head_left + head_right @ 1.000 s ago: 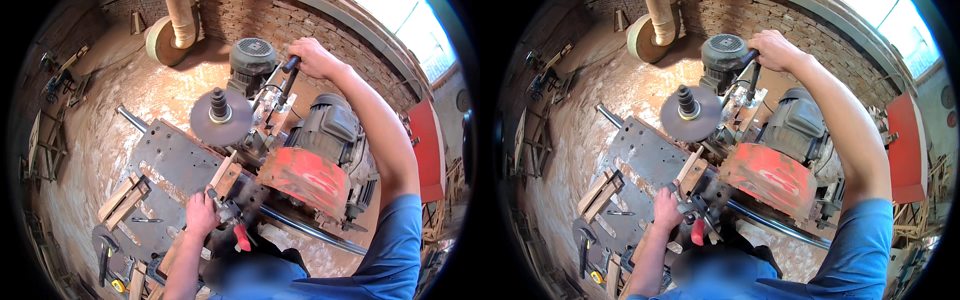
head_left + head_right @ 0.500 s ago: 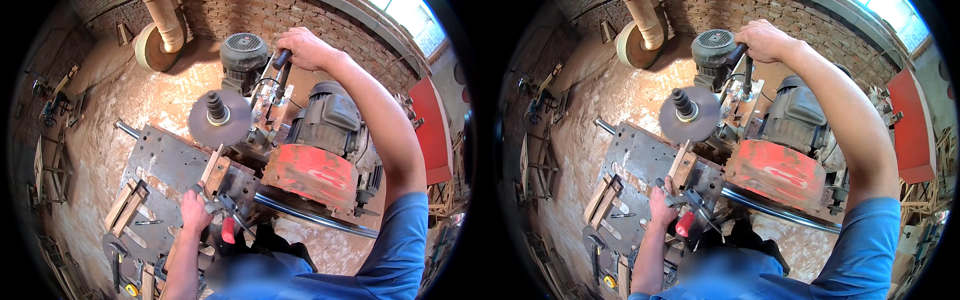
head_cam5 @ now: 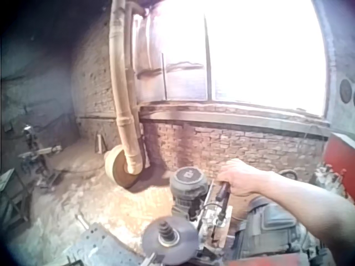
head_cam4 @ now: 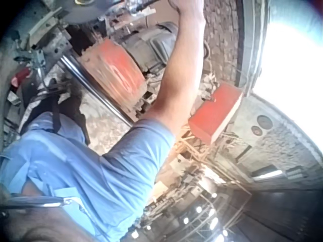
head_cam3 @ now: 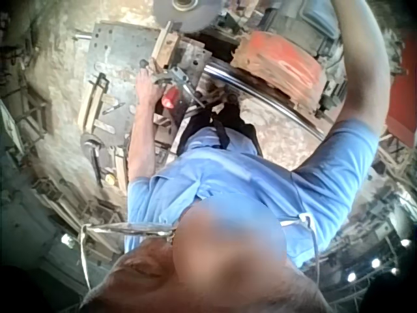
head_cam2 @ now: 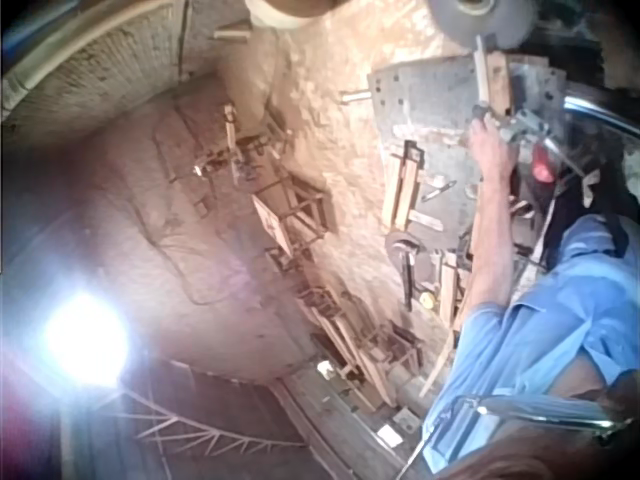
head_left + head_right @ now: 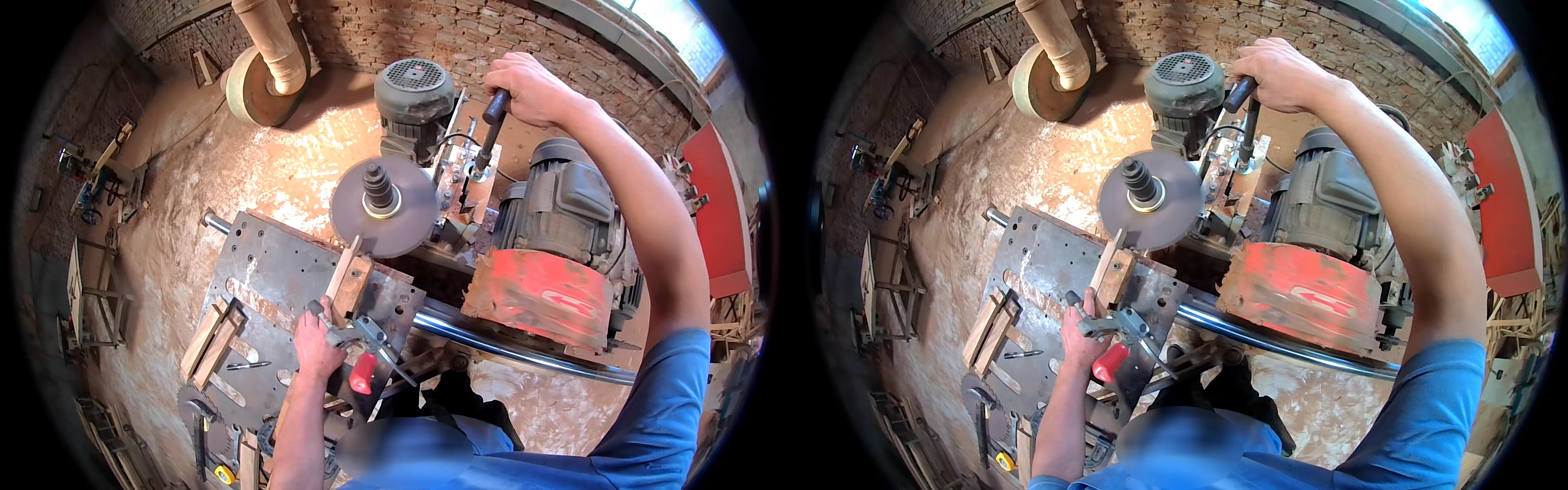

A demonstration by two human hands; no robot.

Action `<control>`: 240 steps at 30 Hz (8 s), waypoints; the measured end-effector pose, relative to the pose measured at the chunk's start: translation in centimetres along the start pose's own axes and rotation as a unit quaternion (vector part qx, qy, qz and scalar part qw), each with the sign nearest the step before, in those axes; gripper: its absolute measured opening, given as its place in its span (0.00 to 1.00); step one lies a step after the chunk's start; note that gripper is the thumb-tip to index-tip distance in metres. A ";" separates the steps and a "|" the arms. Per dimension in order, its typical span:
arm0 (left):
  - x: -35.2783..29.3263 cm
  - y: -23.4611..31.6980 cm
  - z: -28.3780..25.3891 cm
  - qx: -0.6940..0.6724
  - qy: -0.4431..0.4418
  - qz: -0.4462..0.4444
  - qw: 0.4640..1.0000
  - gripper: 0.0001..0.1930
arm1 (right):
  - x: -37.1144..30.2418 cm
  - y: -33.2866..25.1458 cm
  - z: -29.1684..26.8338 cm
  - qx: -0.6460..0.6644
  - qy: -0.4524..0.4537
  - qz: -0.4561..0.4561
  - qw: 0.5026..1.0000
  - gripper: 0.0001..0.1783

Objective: The person removes a saw blade from a woodworking machine using wrenches, sets it aside, and then uses a tape measure and calipers to measure a piece of wood before adjusting the machine with a hammer and lever.

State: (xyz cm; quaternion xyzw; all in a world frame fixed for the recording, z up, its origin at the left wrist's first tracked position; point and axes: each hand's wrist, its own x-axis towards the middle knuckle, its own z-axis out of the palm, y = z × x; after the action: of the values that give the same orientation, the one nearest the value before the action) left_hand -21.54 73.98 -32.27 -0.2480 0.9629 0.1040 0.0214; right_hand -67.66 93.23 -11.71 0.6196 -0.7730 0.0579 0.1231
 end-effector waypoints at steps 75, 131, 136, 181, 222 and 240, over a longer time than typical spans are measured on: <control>-4.4 -7.0 -5.0 -0.189 0.054 -0.229 0.953 0.16 | 6.0 -6.6 -2.3 0.035 -0.158 0.557 0.815 0.26; -3.0 9.9 -0.5 -0.186 0.035 -0.093 0.978 0.09 | -0.9 -2.8 -1.4 -0.045 -0.106 0.237 0.965 0.33; -3.8 10.4 0.4 -0.182 0.031 -0.077 0.980 0.09 | -0.7 -2.9 -1.8 -0.033 -0.103 0.244 0.964 0.30; -4.5 6.4 2.1 -0.003 0.002 0.007 1.000 0.42 | -0.7 -1.6 -0.4 -0.020 -0.114 0.245 0.963 0.31; 4.8 -13.1 -3.8 -0.483 -0.114 -0.184 0.848 0.20 | -1.1 -4.1 -2.3 -0.023 -0.107 0.287 0.952 0.37; -0.8 -9.2 -3.8 -0.204 -0.030 -0.202 0.957 0.22 | -1.5 -3.7 -2.1 -0.037 -0.100 0.271 0.957 0.36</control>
State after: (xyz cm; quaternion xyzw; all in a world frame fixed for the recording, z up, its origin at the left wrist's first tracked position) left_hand -16.39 65.68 -30.24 -0.4333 0.8499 0.2994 0.0196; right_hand -63.51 94.30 -10.35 0.3845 -0.9219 -0.0017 0.0478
